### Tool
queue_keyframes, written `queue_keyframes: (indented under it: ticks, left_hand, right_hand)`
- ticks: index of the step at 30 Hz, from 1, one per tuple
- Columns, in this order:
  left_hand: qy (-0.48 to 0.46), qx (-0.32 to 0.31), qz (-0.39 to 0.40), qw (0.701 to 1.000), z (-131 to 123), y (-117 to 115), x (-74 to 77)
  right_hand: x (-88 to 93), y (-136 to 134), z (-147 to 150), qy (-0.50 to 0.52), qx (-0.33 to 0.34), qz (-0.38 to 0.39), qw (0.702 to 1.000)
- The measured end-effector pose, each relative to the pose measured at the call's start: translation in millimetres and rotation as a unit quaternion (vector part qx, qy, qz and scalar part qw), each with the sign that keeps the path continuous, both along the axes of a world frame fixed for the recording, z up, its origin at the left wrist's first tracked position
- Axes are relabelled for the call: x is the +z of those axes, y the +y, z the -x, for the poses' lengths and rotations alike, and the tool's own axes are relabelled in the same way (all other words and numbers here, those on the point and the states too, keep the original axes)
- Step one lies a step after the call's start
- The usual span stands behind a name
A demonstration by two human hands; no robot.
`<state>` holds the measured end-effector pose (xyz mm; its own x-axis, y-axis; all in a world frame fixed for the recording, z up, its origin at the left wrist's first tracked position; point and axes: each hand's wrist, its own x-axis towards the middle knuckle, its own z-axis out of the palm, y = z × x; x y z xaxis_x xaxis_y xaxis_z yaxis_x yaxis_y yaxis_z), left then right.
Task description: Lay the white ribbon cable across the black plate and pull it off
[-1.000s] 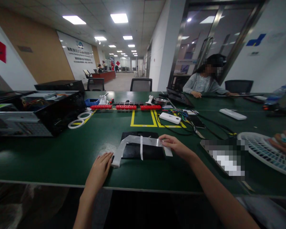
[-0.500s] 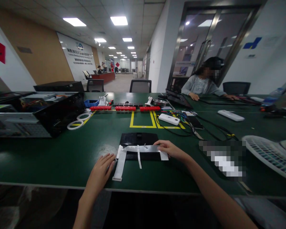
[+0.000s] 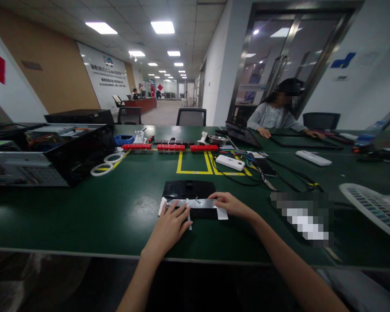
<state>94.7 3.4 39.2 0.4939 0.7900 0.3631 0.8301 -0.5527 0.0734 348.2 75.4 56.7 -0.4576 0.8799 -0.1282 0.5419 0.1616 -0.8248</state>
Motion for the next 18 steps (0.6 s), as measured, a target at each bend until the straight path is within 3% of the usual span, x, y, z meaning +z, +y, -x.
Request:
queue_keyframes:
  ticks: [10,18]
  left_hand:
    - [-0.016,0.003,0.022,1.000,-0.3,4.1,-10.9]
    - [-0.017,0.021,0.030,0.999,-10.1,5.7,-4.7]
  right_hand:
    - [2.2,-1.9,0.8,0.000,0.008,-0.014,1.000]
    - [-0.2,0.3,0.2,-0.002,0.015,-0.014,1.000]
